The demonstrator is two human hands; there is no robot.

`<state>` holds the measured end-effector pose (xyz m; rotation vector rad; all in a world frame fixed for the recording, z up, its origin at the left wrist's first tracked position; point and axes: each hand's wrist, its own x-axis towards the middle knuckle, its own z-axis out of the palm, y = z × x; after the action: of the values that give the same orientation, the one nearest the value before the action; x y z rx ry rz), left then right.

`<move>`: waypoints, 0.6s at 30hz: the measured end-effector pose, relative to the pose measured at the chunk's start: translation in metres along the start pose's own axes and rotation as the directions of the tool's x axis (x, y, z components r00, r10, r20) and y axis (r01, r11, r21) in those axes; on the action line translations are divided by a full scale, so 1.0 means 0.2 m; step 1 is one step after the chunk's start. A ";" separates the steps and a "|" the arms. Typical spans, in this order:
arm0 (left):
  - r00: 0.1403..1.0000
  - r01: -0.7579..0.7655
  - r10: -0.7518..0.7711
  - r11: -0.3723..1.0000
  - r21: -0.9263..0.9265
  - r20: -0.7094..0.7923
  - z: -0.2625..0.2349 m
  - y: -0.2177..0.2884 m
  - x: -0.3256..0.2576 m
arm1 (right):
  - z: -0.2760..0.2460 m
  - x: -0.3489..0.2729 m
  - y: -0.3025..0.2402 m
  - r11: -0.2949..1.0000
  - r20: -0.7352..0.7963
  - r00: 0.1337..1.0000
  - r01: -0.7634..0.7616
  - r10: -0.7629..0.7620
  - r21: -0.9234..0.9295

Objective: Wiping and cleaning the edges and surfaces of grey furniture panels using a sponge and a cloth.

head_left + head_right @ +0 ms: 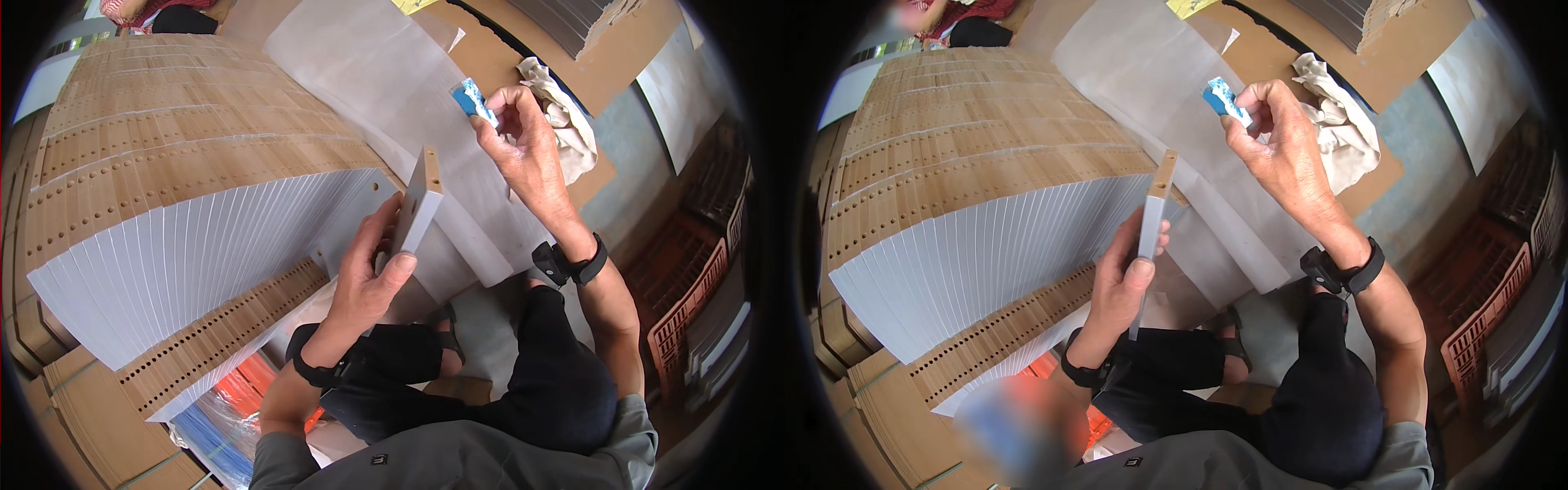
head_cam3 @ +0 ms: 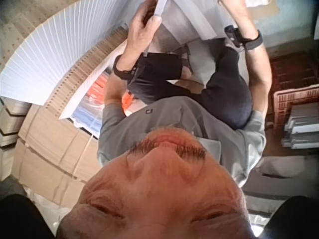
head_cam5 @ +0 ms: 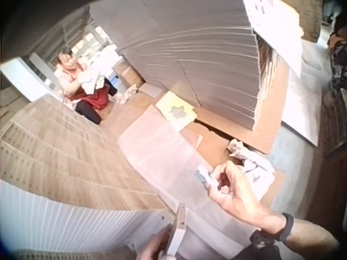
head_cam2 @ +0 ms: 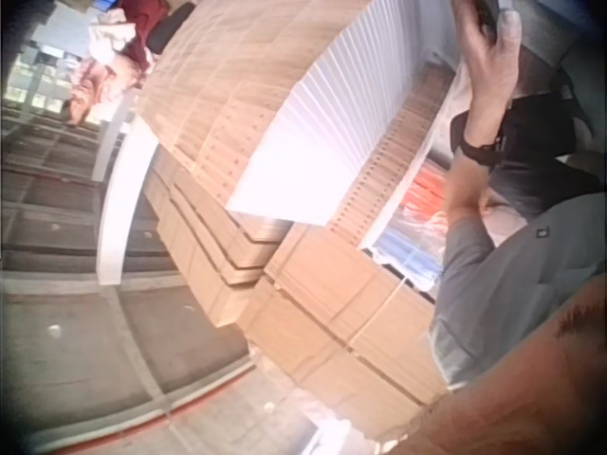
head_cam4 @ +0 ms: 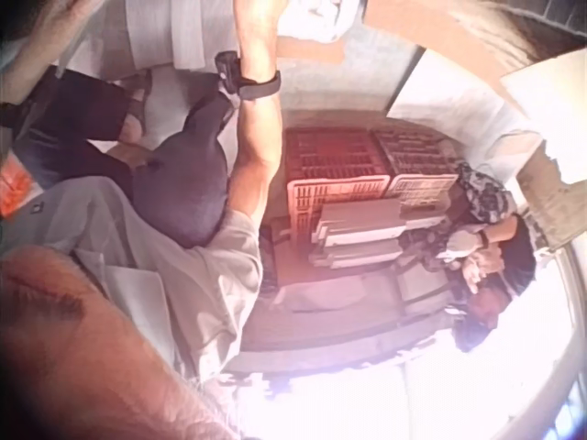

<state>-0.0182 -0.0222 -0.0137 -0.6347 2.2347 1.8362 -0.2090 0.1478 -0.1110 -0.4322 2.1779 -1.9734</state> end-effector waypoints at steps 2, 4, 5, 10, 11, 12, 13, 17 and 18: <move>0.984 -0.145 0.171 0.934 0.328 -0.053 0.03 -0.01 0.01 | -0.02 -0.02 0.02 0.998 -0.012 1.000 -0.026 0.027 0.061; 0.977 -0.169 0.207 0.899 0.404 -0.053 0.05 -0.04 0.00 | -0.03 -0.03 0.02 0.994 -0.016 0.999 -0.028 0.030 0.105; 0.970 -0.193 0.240 0.855 0.481 -0.038 0.06 -0.06 0.00 | -0.04 -0.04 0.02 0.988 -0.032 0.999 -0.033 0.038 0.150; 0.929 -0.219 0.364 0.690 0.690 -0.070 0.09 -0.20 0.00 | -0.07 -0.06 0.05 0.983 0.006 0.996 -0.086 0.086 0.162; 0.905 -0.228 0.421 0.607 0.761 -0.065 0.09 -0.21 0.00 | -0.07 -0.06 0.04 0.978 -0.005 0.996 -0.083 0.085 0.194; 0.905 -0.218 0.418 0.612 0.760 -0.077 0.09 -0.22 0.01 | -0.07 -0.06 0.04 0.972 -0.020 0.996 -0.075 0.082 0.224; 0.910 -0.197 0.408 0.590 0.783 -0.079 0.09 -0.21 0.01 | -0.06 -0.07 0.03 0.970 -0.043 0.996 -0.072 0.084 0.233; 0.961 -0.087 0.212 0.839 0.536 -0.177 0.14 -0.14 -0.02 | -0.13 -0.08 0.11 0.970 -0.080 0.996 -0.017 0.037 0.243; 0.959 -0.080 0.212 0.840 0.536 -0.189 0.16 -0.17 -0.02 | -0.15 -0.08 0.09 0.974 -0.075 0.997 -0.012 0.030 0.226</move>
<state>-0.0028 0.0038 -0.0495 -0.6130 2.8505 1.1405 -0.2047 0.1832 -0.1265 -0.3011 1.9597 -2.2277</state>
